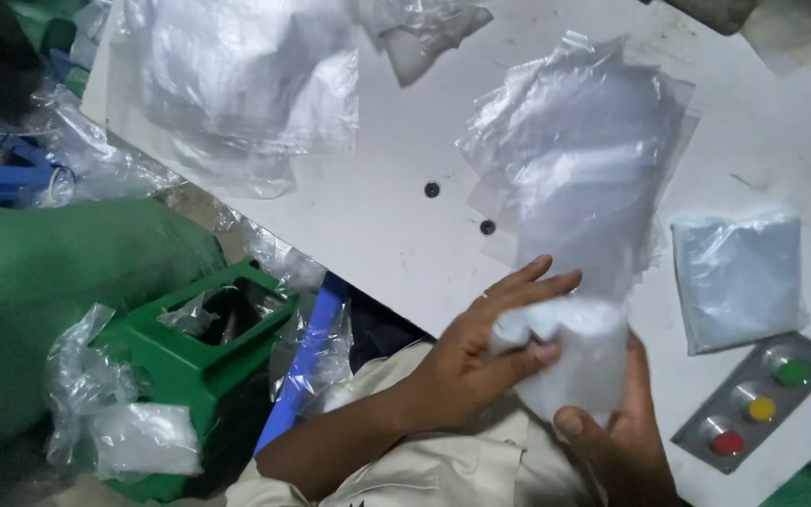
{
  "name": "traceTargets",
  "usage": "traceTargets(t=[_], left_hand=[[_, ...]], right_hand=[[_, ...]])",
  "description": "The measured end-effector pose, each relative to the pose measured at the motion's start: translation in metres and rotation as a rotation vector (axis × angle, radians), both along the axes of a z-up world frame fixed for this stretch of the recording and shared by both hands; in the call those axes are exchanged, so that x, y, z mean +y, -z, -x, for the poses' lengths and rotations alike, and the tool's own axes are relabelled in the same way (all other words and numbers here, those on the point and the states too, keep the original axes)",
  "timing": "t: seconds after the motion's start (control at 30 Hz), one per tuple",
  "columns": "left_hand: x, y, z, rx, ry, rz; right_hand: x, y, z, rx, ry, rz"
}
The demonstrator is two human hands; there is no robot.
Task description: The person places small white items into clear plastic bags, folds the tops, and stacks the sealed bags on a white worktable. A tape dispenser and control panel are visible nearby.
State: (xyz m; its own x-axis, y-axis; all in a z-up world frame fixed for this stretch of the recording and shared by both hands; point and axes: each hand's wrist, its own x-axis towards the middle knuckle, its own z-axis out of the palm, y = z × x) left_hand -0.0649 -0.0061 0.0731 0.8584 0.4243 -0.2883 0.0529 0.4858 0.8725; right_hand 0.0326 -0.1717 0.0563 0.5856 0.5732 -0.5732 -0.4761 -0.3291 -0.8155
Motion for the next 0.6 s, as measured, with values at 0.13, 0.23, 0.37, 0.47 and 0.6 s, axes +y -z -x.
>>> traceTargets(t=[0.13,0.23,0.37,0.47,0.6], left_hand=[[0.029,0.009,0.006,-0.027,0.148,-0.269],[0.088,0.021,0.008,0.121,-0.266,-0.516],[0.187,0.061,0.025,0.684,-0.509,-1.364],[0.218,0.09,0.035,0.835,-0.398,-1.514],[0.188,0.076,0.028,0.72,-0.474,-1.455]], right_hand=[[0.007,0.0,0.007,-0.025,0.012,0.089],[0.021,-0.017,0.012,0.014,0.427,0.214],[0.015,-0.017,0.004,-0.127,0.48,0.219],[0.018,-0.017,0.003,-0.069,0.507,0.219],[0.0,0.014,0.006,-0.08,0.559,0.022]])
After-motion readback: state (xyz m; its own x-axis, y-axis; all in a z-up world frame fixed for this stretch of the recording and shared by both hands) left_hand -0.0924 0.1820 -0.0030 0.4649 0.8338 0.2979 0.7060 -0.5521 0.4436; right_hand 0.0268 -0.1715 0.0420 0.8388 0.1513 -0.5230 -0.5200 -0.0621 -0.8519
